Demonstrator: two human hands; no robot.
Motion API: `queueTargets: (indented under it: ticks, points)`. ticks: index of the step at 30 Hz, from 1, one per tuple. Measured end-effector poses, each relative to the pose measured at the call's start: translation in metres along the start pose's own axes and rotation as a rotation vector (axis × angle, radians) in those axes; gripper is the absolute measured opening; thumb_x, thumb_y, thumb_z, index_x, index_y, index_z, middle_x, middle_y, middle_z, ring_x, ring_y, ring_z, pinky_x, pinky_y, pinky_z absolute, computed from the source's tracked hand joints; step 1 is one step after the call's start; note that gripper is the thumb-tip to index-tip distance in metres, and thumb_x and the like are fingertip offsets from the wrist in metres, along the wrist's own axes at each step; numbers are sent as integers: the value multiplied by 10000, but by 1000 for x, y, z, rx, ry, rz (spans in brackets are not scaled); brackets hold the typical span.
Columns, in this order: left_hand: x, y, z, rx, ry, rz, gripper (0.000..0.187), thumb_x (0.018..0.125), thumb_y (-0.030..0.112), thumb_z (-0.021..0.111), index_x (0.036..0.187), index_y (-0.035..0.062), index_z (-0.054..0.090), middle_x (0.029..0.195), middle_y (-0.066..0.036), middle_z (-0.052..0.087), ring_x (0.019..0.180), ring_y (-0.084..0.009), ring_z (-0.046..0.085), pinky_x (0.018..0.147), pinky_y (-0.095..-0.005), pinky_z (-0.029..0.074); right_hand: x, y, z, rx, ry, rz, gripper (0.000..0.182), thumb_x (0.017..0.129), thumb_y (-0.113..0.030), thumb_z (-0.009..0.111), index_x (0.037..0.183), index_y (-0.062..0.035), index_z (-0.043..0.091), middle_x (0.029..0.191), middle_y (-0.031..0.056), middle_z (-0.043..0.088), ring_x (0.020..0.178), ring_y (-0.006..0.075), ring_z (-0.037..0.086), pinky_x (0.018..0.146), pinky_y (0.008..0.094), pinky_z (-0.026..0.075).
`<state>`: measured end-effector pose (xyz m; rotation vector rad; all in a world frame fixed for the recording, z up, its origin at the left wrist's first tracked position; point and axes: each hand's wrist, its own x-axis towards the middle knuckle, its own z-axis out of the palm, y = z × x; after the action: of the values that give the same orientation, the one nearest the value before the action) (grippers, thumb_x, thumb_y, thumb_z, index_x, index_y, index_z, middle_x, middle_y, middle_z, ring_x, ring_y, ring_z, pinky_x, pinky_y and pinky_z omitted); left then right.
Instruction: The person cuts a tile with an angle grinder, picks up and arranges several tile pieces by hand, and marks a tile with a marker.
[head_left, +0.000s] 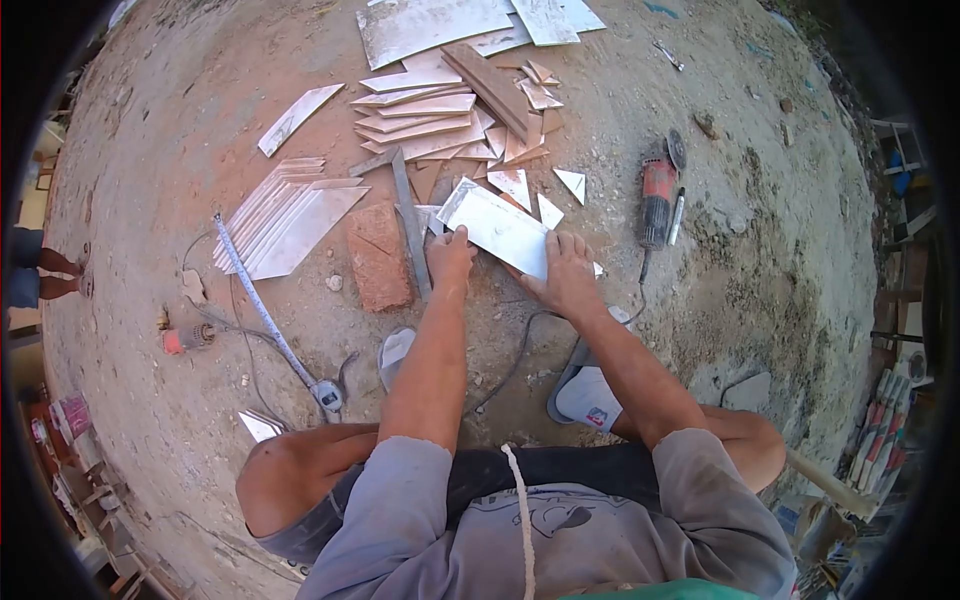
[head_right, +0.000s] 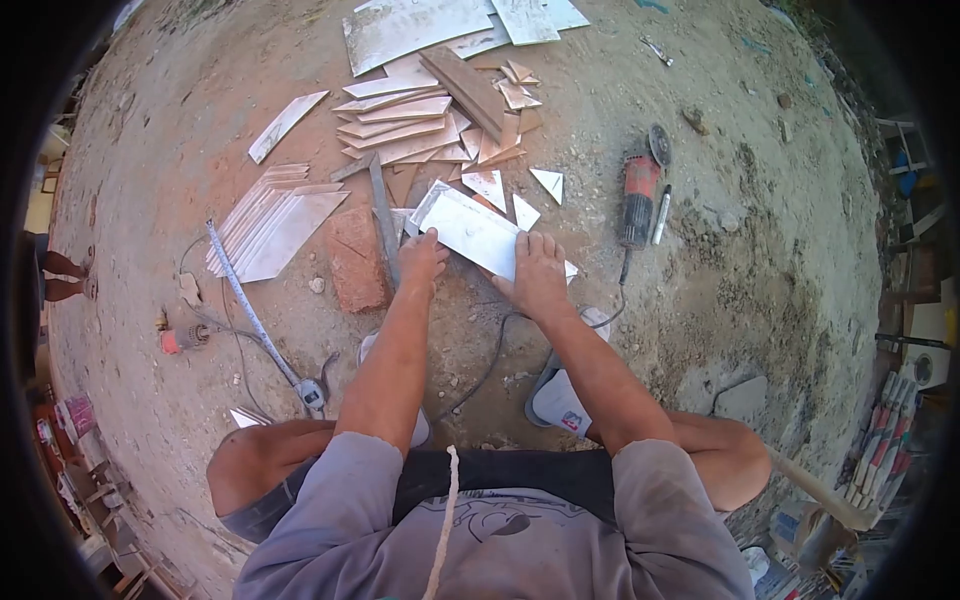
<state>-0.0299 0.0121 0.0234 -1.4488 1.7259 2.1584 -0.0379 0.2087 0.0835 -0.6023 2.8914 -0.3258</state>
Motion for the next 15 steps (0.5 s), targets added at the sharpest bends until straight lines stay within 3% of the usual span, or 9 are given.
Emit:
queueTargets:
  ticks: [1,4,6,8,9,12,13,15]
  points:
    - [3,-4,0,-19,-5,7,413,946,297,601,1138,-69,600,920,-108,662,734,-198,665,513,-282,436,6,-5,-1,14,-109,26,834,722,-420,768,1319,56,432,1251,221,465,1220,390,427,1060,473,346]
    - [3,-11,5,-113,32,-12,415,957,311,575,1133,-64,597,926,-114,662,736,-205,666,526,-297,444,9,-5,0,6,-30,-5,738,701,-398,787,1210,50,495,1127,189,508,1101,354,489,972,449,405]
    - [7,-14,10,-166,66,-30,416,957,330,563,1092,-60,616,896,-115,663,733,-194,664,540,-309,451,9,-2,-6,9,-47,-7,716,702,-388,784,1195,48,501,1127,194,507,1094,363,493,968,451,410]
    - [13,-18,12,-110,3,-85,452,980,351,531,1223,-31,523,1052,-129,642,912,-265,643,803,-424,493,5,-3,-8,11,-66,-3,693,704,-378,781,1179,46,507,1128,200,507,1086,372,496,963,452,416]
    - [10,-13,15,-86,50,-76,414,969,329,555,1154,-41,565,977,-110,640,818,-222,633,713,-376,512,2,-3,-8,24,-67,25,705,683,-352,782,1191,47,499,1142,208,506,1103,383,490,978,454,417]
    - [39,-46,20,73,99,48,363,956,301,584,1076,-41,603,906,-84,640,736,-174,610,620,-324,502,-3,2,-2,-2,-28,16,719,664,-324,784,1205,46,488,1151,219,505,1115,397,486,990,460,417]
    - [37,-47,24,33,153,28,424,904,348,598,1027,-51,678,999,-219,703,960,-360,665,854,-433,483,-5,2,1,-28,14,-22,719,666,-323,784,1207,45,484,1147,222,505,1110,401,488,986,464,416]
    - [39,-51,23,73,150,70,425,889,352,612,1046,-37,680,1036,-227,692,982,-373,656,868,-439,482,-5,0,1,-20,1,-23,715,670,-320,783,1207,45,484,1140,223,507,1103,405,488,979,470,415]
